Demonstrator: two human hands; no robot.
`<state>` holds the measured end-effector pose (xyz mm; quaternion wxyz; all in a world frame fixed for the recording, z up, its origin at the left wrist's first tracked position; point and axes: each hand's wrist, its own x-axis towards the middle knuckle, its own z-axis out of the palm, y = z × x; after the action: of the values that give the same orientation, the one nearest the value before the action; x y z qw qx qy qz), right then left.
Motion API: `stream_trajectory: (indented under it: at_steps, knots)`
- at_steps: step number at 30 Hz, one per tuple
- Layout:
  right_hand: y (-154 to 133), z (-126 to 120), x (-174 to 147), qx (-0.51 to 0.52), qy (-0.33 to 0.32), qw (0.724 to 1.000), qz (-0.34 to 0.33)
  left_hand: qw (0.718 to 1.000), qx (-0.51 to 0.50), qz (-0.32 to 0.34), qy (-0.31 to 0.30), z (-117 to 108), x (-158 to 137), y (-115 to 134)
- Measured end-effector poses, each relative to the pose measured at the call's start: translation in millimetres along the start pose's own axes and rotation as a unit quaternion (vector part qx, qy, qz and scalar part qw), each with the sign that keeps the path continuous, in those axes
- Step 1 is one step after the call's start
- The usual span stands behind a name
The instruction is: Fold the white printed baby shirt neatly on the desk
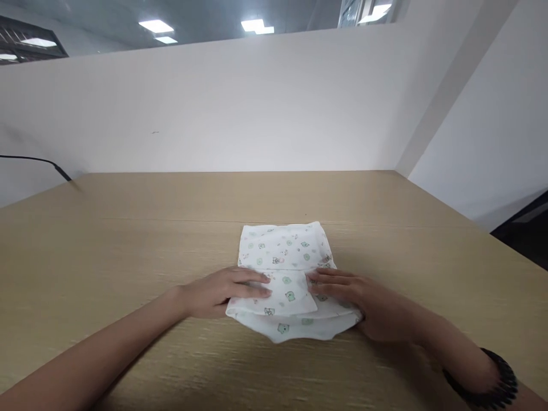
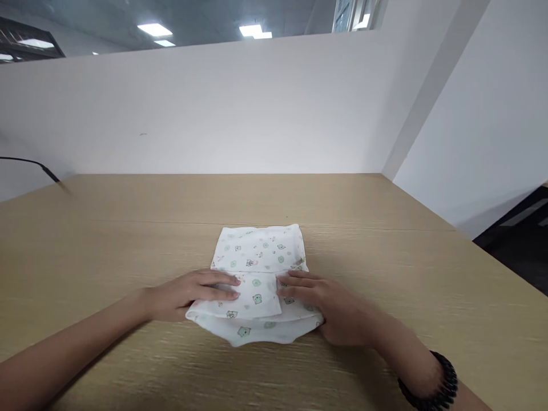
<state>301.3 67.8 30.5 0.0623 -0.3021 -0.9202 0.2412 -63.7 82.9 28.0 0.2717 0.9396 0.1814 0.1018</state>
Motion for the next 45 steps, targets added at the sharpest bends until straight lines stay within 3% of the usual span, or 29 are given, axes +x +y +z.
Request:
stream_trajectory:
  at_steps: [4,7,14,23,28,33,35,37,42,45]
  knots:
    - [16.7,13.3,-0.5,0.013,0.077,0.994,-0.081,1.0,-0.02,0.004,0.016,2.5,2.2,-0.7]
    - [23.0,16.5,-1.9,0.025,0.106,0.99,-0.09,0.999,-0.023,-0.006,0.033,5.7,2.3,-1.9]
    - [23.8,10.5,-0.3,-0.015,0.085,0.994,-0.061,0.999,0.011,0.025,0.043,7.5,1.6,-5.7]
    - [23.7,6.8,4.2,-0.059,0.026,0.997,-0.044,0.998,0.062,-0.008,-0.025,4.3,0.2,-6.5]
    - [23.2,9.1,0.9,-0.021,0.051,0.998,-0.031,1.0,-0.006,-0.008,-0.004,-0.7,-0.4,-1.3]
    - [10.1,4.7,0.1,0.042,0.078,0.996,-0.016,0.991,-0.103,-0.054,0.061,2.4,0.7,5.3]
    - [3.5,3.4,0.4,0.09,0.087,0.992,-0.023,0.974,-0.169,-0.103,0.112,7.3,1.7,8.1]
    - [-0.9,4.9,1.2,0.151,0.107,0.983,0.002,0.935,-0.25,-0.18,0.175,12.8,3.5,10.9]
    - [-1.9,15.3,9.7,0.23,0.187,0.938,0.181,0.786,-0.425,-0.354,0.276,21.0,14.1,13.1]
    - [-1.1,16.2,15.9,0.272,0.202,0.91,0.238,0.71,-0.495,-0.396,0.306,20.3,20.3,10.3]
